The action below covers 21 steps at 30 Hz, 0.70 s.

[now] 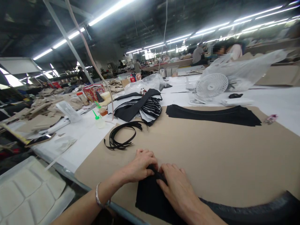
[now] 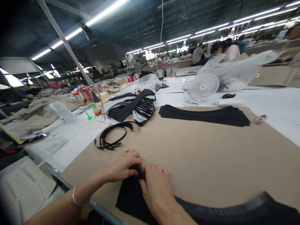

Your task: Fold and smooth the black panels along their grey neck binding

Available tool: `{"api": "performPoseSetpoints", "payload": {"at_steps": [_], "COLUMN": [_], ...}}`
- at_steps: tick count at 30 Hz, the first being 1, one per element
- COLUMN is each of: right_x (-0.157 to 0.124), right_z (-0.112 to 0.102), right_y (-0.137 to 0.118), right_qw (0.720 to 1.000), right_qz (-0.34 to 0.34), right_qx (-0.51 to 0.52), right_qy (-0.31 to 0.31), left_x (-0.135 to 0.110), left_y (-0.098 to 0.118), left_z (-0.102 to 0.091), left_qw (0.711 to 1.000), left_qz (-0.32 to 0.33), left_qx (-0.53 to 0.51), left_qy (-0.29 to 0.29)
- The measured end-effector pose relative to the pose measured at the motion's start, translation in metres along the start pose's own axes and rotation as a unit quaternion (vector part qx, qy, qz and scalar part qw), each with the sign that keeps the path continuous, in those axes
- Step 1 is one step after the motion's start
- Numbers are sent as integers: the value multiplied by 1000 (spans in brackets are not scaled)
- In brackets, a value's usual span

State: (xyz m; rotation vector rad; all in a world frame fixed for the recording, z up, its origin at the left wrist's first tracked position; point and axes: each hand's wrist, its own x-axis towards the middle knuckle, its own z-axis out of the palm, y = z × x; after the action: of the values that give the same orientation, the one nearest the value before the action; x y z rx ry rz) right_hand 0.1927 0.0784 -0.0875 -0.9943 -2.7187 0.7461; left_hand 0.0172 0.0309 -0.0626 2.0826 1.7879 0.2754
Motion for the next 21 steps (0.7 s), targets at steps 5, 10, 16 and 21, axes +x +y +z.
{"api": "performPoseSetpoints", "payload": {"at_steps": [5,10,16,21], "right_x": [5,1,-6,-9], "right_z": [5,14,28,34], "right_y": [2,9,16,20], "right_qw": [1000,996,982,954], "right_qz": [-2,-48,-137,-207], "right_qx": [11,36,-8,-104], "right_qy": [17,72,130,192], "left_x": [-2,-4,-6,-15], "left_y": [-6,-9,-10,-14], "left_z": [0,2,2,-1], "left_qw": [1000,999,995,977], "left_qz": [10,35,77,151], "left_qx": [-19,-16,19,138], "left_qy": [11,37,55,64]}}
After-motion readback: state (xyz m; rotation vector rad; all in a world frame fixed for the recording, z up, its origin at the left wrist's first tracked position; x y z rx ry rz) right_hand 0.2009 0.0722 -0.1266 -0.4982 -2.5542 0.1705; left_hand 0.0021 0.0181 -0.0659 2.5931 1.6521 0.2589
